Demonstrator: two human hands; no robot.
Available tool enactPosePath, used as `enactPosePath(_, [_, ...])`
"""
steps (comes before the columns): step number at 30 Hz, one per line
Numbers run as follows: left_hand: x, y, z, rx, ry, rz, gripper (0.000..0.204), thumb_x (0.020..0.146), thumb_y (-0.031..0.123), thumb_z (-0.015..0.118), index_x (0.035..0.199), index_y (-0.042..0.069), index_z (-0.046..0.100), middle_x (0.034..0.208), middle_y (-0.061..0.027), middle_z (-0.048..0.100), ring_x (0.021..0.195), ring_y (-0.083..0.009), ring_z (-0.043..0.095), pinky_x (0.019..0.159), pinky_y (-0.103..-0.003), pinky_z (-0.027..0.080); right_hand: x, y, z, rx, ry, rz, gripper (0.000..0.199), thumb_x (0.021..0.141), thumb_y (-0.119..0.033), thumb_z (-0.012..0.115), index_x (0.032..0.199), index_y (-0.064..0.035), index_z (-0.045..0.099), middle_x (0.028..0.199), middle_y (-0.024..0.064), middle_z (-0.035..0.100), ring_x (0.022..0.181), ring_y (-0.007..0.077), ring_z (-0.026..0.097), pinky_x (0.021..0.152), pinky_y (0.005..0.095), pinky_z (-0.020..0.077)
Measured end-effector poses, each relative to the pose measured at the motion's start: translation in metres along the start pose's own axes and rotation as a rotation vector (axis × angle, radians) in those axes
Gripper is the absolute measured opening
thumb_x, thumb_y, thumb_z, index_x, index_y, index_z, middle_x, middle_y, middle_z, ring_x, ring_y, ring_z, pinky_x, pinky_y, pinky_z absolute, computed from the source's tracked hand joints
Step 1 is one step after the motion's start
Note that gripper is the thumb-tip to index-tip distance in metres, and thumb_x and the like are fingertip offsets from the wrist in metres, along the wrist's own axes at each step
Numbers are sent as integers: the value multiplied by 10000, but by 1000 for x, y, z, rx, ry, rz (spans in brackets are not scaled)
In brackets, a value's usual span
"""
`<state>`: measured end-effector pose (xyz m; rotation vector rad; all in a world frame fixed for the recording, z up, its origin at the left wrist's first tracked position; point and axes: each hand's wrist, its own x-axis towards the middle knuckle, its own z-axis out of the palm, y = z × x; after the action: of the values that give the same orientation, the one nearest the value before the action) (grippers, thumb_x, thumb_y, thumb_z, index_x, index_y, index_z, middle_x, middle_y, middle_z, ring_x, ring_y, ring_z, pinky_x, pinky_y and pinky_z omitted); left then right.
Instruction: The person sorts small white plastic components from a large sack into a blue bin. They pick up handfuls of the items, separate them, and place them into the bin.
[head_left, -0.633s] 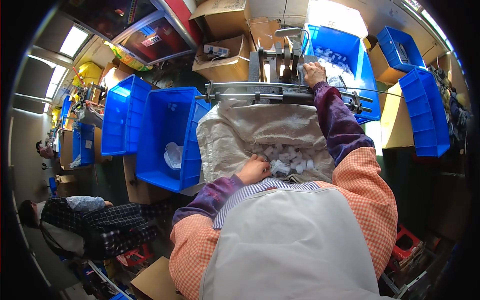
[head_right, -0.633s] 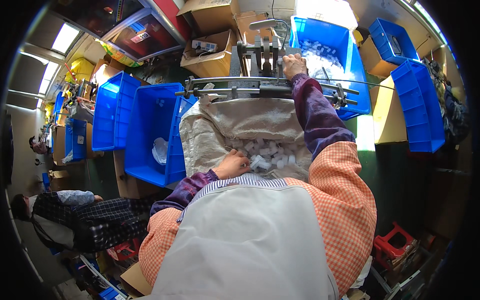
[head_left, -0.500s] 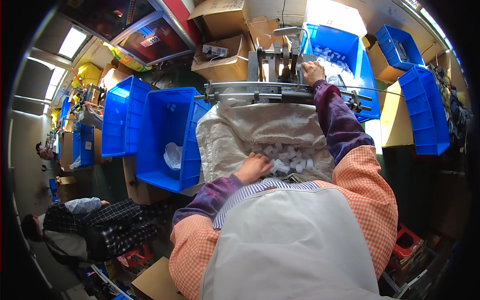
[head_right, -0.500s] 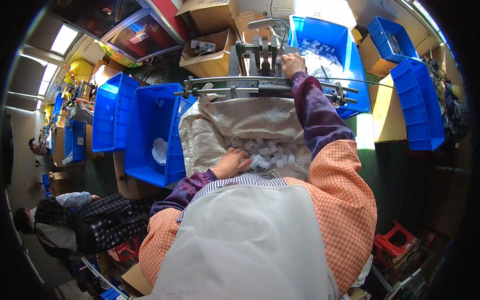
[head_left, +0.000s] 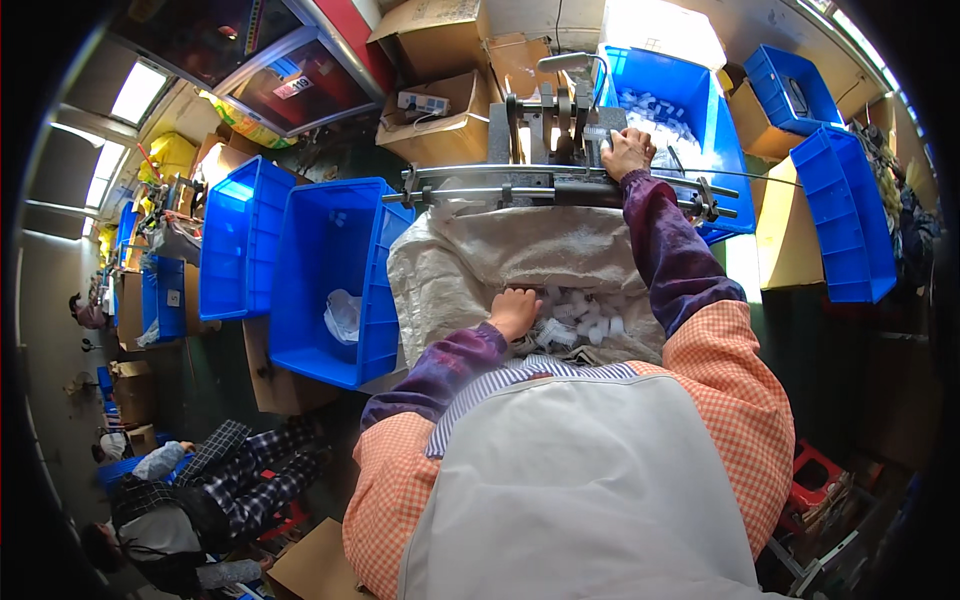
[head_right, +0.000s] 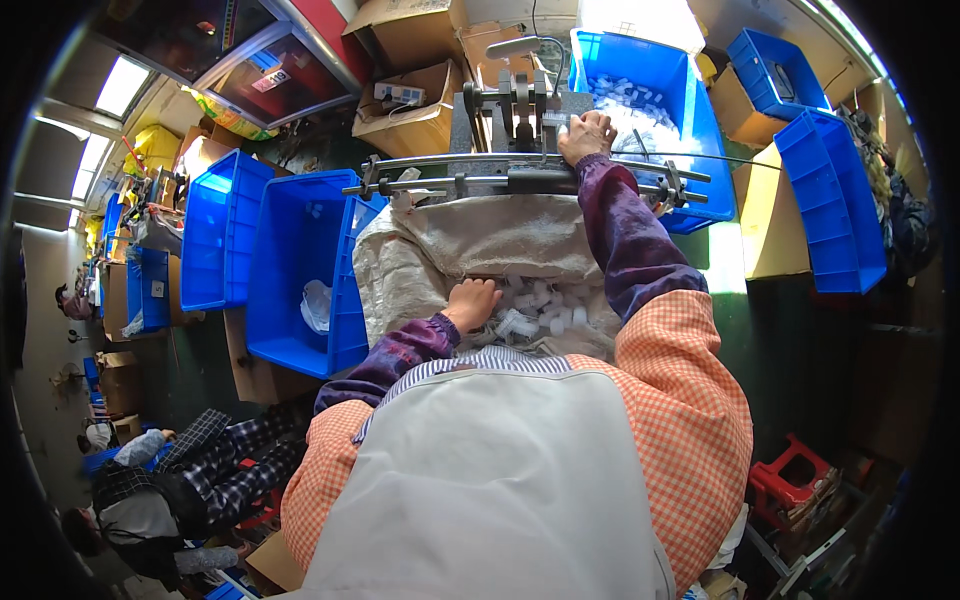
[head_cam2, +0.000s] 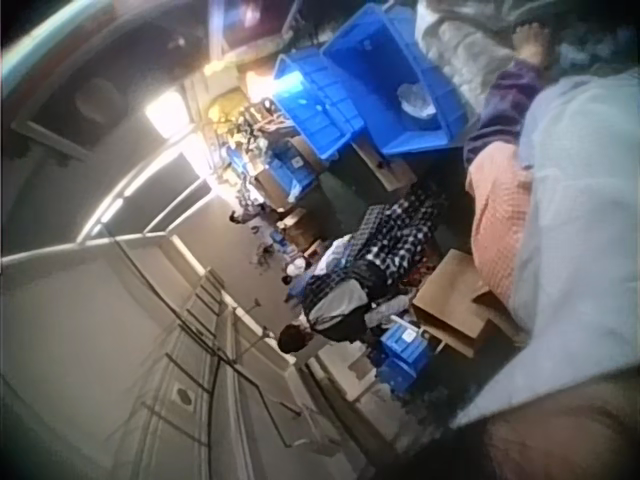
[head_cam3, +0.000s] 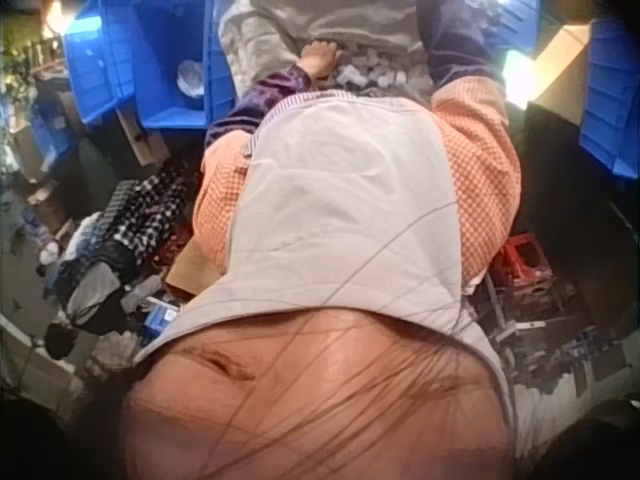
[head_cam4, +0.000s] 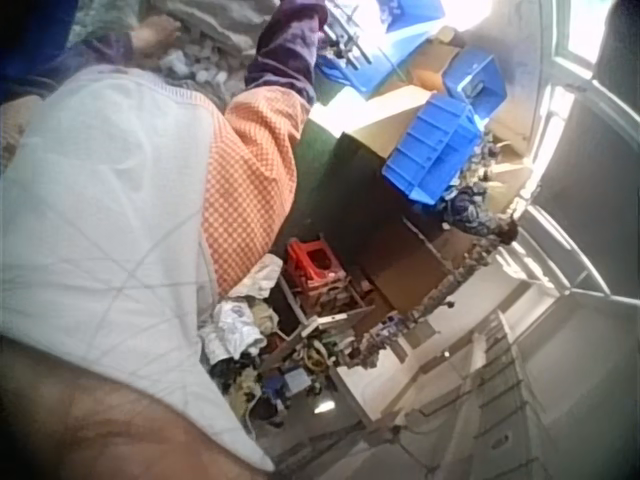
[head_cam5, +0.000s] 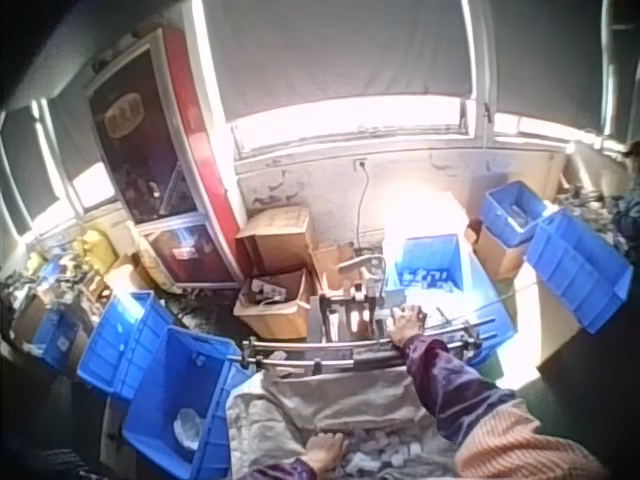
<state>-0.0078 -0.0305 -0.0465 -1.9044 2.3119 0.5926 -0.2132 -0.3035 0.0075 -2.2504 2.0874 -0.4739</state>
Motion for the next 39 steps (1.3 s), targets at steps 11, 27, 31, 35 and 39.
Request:
enactPosePath(11, [9, -12, 12, 92, 23, 66, 110, 723, 63, 553, 821, 60, 604, 867, -132, 610, 836, -288, 613, 641, -400, 514, -4, -59, 17, 51, 103, -62, 242, 790, -246, 529, 976, -120, 619, 1040, 82, 498, 1082, 260, 376, 921, 433, 240])
enactPosePath(27, [-12, 3, -54, -495, 365, 164, 375, 750, -28, 501, 1115, 48, 468, 880, -206, 584, 815, -355, 584, 682, -377, 476, 28, 22, -17, -184, -229, -75, 228, 799, -163, 492, 995, -109, 592, 1069, 110, 589, 1022, 278, 569, 867, 438, 385])
enactPosePath(31, [-13, 8, -64, -644, 373, 198, 358, 823, -8, 499, 1171, 65, 449, 836, -169, 590, 720, -260, 614, 624, -329, 492, 35, 43, -50, -171, -69, 165, 366, 779, -243, 582, 1114, -104, 540, 1033, 146, 594, 926, 284, 618, 782, 406, 471])
enactPosePath(35, [-9, 27, -79, -1214, 264, 56, 227, 900, 95, 506, 1124, 57, 500, 820, -71, 605, 681, -125, 606, 593, -261, 508, -1, 52, -59, 109, 267, -125, 503, 804, -297, 570, 1234, -66, 452, 1111, 187, 543, 904, 348, 604, 762, 413, 496])
enactPosePath(39, [16, 37, -89, -1626, 365, 107, 250, 890, 127, 548, 1119, 31, 518, 919, -43, 591, 748, -102, 606, 605, -242, 521, -88, -12, -94, 920, -747, -377, 396, 884, -227, 542, 1219, -26, 475, 1062, 115, 606, 916, 192, 579, 792, 318, 461])
